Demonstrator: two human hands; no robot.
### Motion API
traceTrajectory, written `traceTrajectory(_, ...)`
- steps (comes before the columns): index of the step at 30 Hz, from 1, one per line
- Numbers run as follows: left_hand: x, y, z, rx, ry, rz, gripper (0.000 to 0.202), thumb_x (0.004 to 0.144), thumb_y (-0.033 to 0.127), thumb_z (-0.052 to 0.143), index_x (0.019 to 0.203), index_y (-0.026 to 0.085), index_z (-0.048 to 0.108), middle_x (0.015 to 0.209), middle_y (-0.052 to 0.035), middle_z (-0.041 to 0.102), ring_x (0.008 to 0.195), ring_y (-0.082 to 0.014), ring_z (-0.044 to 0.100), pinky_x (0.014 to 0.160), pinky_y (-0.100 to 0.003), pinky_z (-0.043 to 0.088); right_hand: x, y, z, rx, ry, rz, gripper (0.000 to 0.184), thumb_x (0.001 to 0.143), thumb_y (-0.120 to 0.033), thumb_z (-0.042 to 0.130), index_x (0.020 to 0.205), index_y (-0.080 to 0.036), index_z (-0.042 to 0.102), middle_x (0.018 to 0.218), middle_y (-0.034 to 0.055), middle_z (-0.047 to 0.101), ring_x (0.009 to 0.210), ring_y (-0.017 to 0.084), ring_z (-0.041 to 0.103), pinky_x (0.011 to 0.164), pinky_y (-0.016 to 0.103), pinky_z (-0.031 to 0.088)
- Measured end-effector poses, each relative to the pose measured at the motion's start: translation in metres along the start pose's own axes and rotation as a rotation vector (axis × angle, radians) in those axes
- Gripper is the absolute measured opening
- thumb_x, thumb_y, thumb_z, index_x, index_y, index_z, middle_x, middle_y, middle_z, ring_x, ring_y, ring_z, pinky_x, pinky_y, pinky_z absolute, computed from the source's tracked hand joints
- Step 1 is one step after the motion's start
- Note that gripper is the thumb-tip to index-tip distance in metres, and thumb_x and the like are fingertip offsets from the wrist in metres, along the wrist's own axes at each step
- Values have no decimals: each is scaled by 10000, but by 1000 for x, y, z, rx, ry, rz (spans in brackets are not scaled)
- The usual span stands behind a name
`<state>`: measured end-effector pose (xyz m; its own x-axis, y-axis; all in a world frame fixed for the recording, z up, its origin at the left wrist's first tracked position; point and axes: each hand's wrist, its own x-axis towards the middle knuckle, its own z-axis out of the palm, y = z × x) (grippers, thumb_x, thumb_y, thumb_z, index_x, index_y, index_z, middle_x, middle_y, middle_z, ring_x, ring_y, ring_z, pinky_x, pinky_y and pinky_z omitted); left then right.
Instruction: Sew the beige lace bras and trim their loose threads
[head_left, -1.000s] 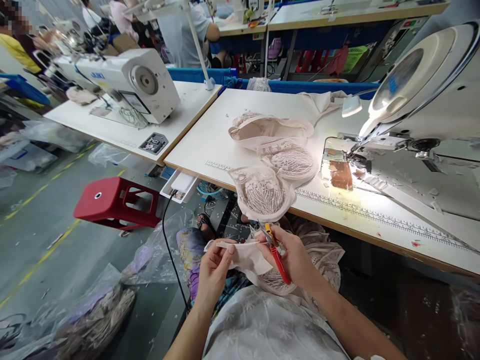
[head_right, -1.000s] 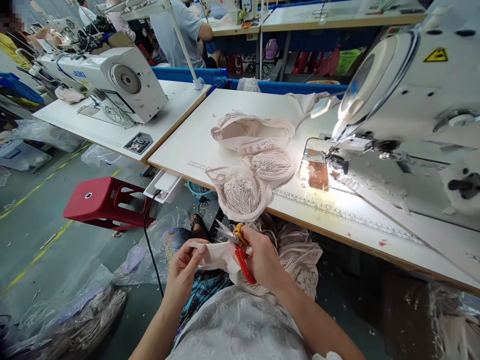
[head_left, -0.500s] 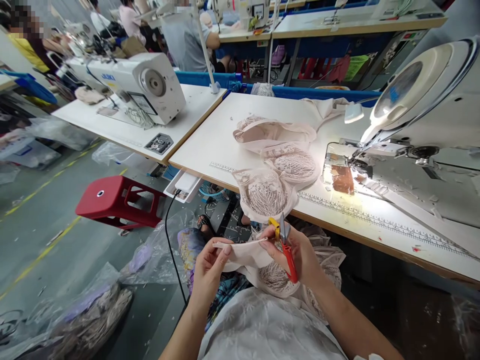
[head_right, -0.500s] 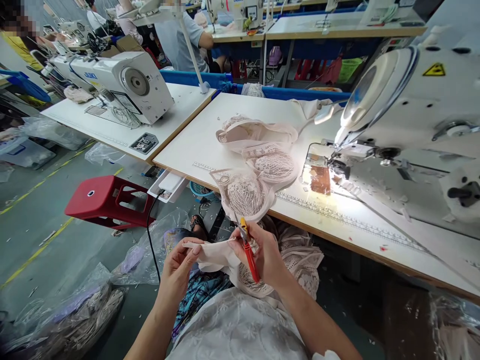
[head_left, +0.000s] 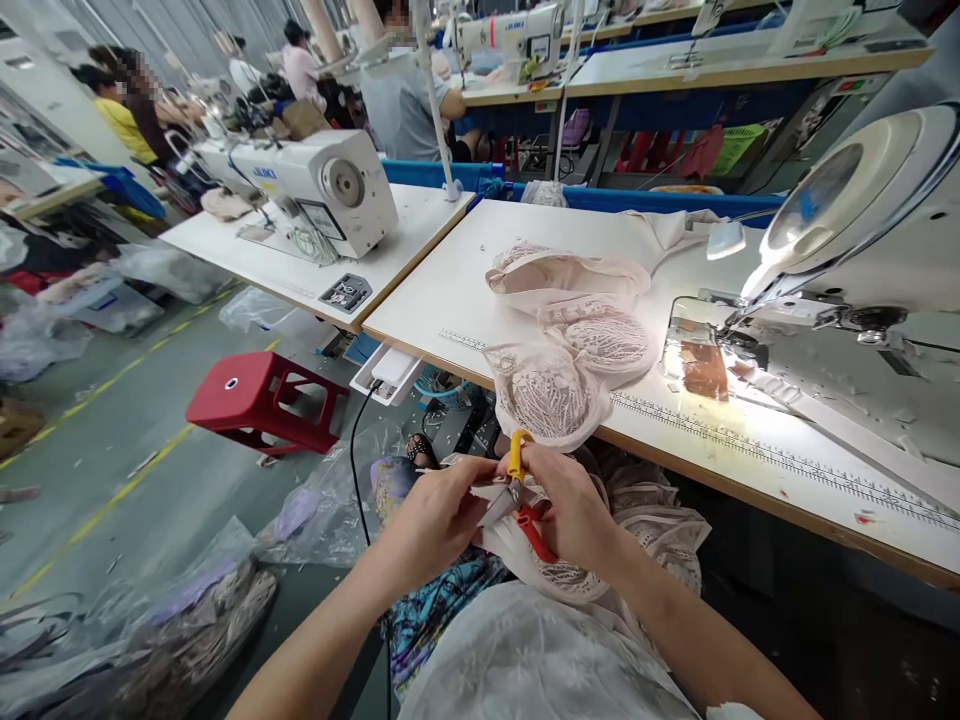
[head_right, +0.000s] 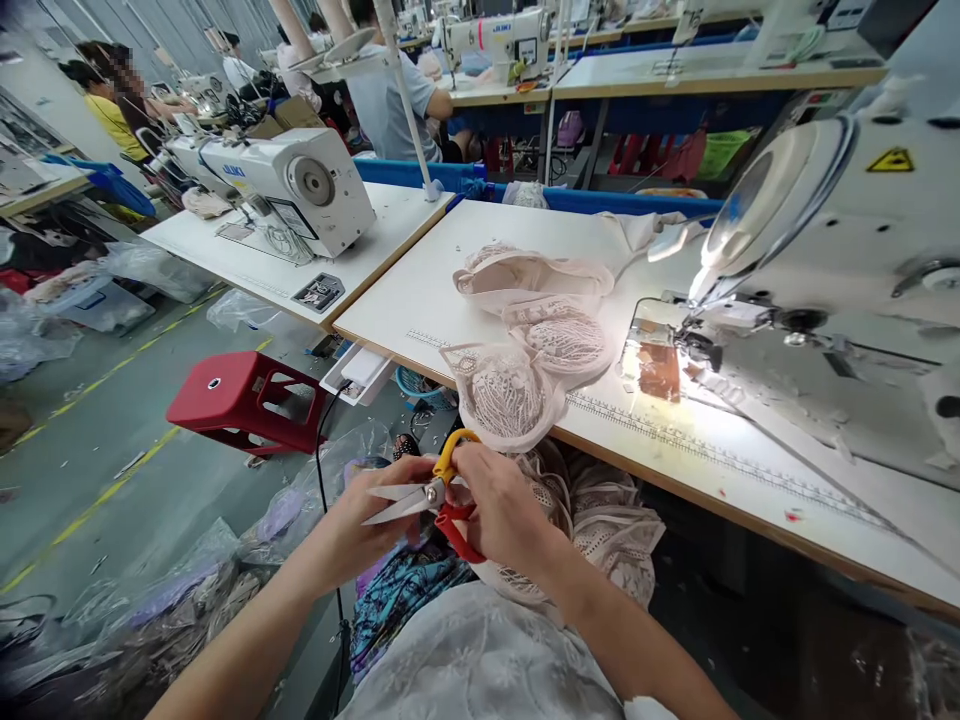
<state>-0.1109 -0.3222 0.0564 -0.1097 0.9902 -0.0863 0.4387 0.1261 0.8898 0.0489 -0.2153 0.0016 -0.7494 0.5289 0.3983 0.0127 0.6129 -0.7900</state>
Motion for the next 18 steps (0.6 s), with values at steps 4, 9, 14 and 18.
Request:
traceTrajectory(4,12,-4,2,-125,-47,-93,127,857,271,617,875,199,719,772,-92,753,683,-233,727,578,-251,519,-2,4,0,94,12,75,131,784,-190,592,872,-221,499,824,40,614,725,184,588,632,284,483)
traceTrajectory(9,17,-13,-3,-203,-22,-145,208,879,403,632,886,202,683,812,-94,777,772,-249,759,618,-264,563,-5,8,-6,273,113,169,204,874,-332,632,1016,-242,515,1041,83,657,902,219,638,802,344,543)
traceTrajectory(14,19,-15,-8,-195,0,-129,284,896,454,622,934,184,701,815,-103,781,775,-245,763,654,-275,585,-1,4,-11,311,112,190,192,860,-367,661,936,-237,541,977,75,671,851,224,644,817,369,540)
traceTrajectory(18,19,-16,-10,-175,-6,-124,311,925,458,587,977,178,712,830,-113,784,768,-239,762,660,-280,593,3,2,-11,245,110,236,221,835,-397,674,785,-228,541,752,27,627,714,213,626,765,368,538)
